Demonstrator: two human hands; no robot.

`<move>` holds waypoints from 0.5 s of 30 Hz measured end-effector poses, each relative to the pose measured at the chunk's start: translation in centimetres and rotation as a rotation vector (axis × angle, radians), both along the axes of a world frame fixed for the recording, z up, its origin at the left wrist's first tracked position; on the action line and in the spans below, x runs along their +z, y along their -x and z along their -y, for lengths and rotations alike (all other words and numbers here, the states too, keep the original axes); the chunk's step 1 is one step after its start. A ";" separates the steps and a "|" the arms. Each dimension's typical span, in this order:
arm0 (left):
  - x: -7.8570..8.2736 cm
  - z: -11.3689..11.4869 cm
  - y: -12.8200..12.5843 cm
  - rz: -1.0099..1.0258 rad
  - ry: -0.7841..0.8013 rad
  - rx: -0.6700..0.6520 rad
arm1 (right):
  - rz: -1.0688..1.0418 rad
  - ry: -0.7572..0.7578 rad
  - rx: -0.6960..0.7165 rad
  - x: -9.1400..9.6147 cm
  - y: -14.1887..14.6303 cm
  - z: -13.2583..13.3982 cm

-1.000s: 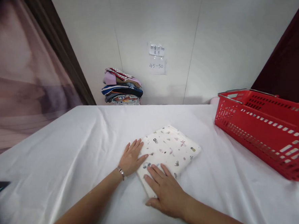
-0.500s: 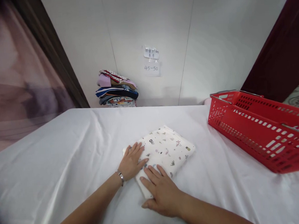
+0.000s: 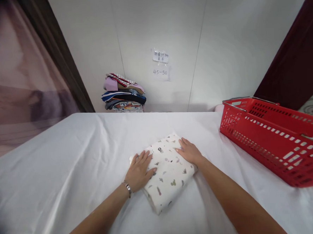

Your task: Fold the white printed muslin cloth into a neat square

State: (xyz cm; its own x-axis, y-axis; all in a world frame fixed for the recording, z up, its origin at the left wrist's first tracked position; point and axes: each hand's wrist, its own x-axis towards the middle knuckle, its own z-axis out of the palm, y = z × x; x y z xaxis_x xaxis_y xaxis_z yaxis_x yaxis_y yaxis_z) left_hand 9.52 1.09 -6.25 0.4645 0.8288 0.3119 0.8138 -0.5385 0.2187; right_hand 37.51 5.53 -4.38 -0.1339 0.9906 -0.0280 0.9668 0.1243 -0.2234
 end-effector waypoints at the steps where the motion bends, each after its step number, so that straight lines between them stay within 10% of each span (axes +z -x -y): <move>1: -0.1 0.0 0.0 0.003 0.000 0.001 | -0.010 0.007 0.001 -0.4 -0.3 -0.2; 15: 0.1 0.1 -0.1 0.008 0.031 0.003 | -0.297 -0.003 -0.189 1.7 -0.8 -2.7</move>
